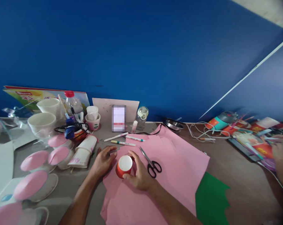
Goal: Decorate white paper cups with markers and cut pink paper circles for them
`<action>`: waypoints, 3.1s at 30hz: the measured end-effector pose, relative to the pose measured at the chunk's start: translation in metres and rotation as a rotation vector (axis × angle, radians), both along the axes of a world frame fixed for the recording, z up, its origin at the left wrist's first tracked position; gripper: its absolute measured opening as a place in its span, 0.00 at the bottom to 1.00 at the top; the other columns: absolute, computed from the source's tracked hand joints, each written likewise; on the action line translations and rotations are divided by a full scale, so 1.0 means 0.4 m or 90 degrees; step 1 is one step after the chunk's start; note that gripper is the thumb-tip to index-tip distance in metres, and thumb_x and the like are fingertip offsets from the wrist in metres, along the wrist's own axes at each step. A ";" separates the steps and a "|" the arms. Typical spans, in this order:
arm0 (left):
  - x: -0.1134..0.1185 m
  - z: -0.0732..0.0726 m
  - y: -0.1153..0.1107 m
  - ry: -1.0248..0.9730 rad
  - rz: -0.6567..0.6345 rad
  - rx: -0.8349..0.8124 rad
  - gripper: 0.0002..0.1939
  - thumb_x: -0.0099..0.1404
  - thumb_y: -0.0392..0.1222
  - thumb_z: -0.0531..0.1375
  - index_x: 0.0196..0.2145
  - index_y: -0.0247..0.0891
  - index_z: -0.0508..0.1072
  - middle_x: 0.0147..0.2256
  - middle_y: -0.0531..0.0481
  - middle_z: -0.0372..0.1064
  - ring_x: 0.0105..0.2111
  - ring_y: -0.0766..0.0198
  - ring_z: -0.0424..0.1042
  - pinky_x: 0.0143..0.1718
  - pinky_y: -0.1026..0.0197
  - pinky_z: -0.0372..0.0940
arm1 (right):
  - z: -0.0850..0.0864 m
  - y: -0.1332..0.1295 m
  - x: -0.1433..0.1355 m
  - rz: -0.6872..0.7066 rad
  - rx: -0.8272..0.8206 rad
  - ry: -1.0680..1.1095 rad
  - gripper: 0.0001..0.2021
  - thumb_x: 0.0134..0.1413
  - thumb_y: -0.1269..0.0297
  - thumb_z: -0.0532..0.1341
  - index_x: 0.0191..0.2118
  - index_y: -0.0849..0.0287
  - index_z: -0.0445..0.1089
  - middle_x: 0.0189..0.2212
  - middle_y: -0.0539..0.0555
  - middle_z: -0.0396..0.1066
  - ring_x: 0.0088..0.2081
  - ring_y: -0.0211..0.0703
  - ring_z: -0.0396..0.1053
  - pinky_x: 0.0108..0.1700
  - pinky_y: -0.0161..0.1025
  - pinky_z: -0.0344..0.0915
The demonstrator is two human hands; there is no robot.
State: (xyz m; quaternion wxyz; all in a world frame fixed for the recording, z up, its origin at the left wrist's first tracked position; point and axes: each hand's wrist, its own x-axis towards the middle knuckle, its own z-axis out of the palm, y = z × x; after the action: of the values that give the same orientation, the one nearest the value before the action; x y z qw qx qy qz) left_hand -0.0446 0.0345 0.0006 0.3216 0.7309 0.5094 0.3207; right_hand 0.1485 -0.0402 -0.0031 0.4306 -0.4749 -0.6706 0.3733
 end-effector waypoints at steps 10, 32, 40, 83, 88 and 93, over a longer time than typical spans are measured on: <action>0.017 -0.014 -0.015 0.177 -0.118 0.103 0.14 0.58 0.34 0.53 0.38 0.42 0.75 0.43 0.45 0.75 0.47 0.52 0.70 0.60 0.39 0.47 | 0.006 0.013 0.016 0.102 -0.010 0.057 0.33 0.38 0.71 0.68 0.54 0.55 0.60 0.50 0.58 0.64 0.51 0.53 0.65 0.54 0.50 0.62; 0.024 -0.065 -0.010 0.232 -0.020 0.228 0.11 0.61 0.38 0.55 0.42 0.37 0.72 0.50 0.37 0.66 0.53 0.48 0.63 0.57 0.42 0.55 | 0.015 0.009 0.024 0.119 -0.005 0.118 0.29 0.38 0.64 0.69 0.50 0.56 0.62 0.46 0.56 0.64 0.47 0.50 0.66 0.51 0.47 0.64; 0.024 -0.081 -0.001 0.237 -0.016 0.248 0.12 0.62 0.39 0.55 0.42 0.35 0.72 0.49 0.36 0.68 0.51 0.48 0.64 0.54 0.43 0.57 | 0.001 0.025 0.038 0.016 0.024 0.179 0.27 0.47 0.58 0.65 0.52 0.57 0.58 0.44 0.57 0.66 0.45 0.50 0.67 0.49 0.49 0.65; 0.005 -0.052 -0.008 0.350 -0.144 0.133 0.36 0.52 0.46 0.63 0.59 0.40 0.62 0.61 0.37 0.58 0.62 0.44 0.54 0.61 0.40 0.44 | 0.016 -0.035 0.146 -0.010 0.032 -0.087 0.21 0.49 0.44 0.61 0.41 0.56 0.67 0.38 0.55 0.67 0.39 0.49 0.66 0.43 0.47 0.65; 0.004 -0.050 -0.008 0.347 -0.140 0.128 0.36 0.52 0.46 0.64 0.59 0.39 0.63 0.61 0.37 0.58 0.62 0.44 0.53 0.61 0.40 0.45 | 0.007 -0.030 0.156 -0.011 0.027 -0.092 0.22 0.48 0.44 0.61 0.41 0.56 0.66 0.38 0.55 0.67 0.39 0.50 0.66 0.42 0.48 0.65; 0.013 -0.049 -0.017 0.302 -0.147 0.146 0.34 0.53 0.43 0.63 0.58 0.43 0.64 0.62 0.39 0.57 0.62 0.42 0.52 0.60 0.35 0.44 | 0.003 -0.023 0.181 -0.024 0.004 -0.068 0.23 0.49 0.43 0.60 0.42 0.57 0.66 0.37 0.56 0.69 0.38 0.51 0.67 0.41 0.49 0.66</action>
State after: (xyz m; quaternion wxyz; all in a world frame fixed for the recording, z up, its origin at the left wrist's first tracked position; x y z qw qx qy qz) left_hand -0.0396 0.0277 -0.0191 0.1427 0.8705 0.4441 0.1573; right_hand 0.2210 -0.0495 -0.0020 0.4028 -0.5052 -0.6848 0.3372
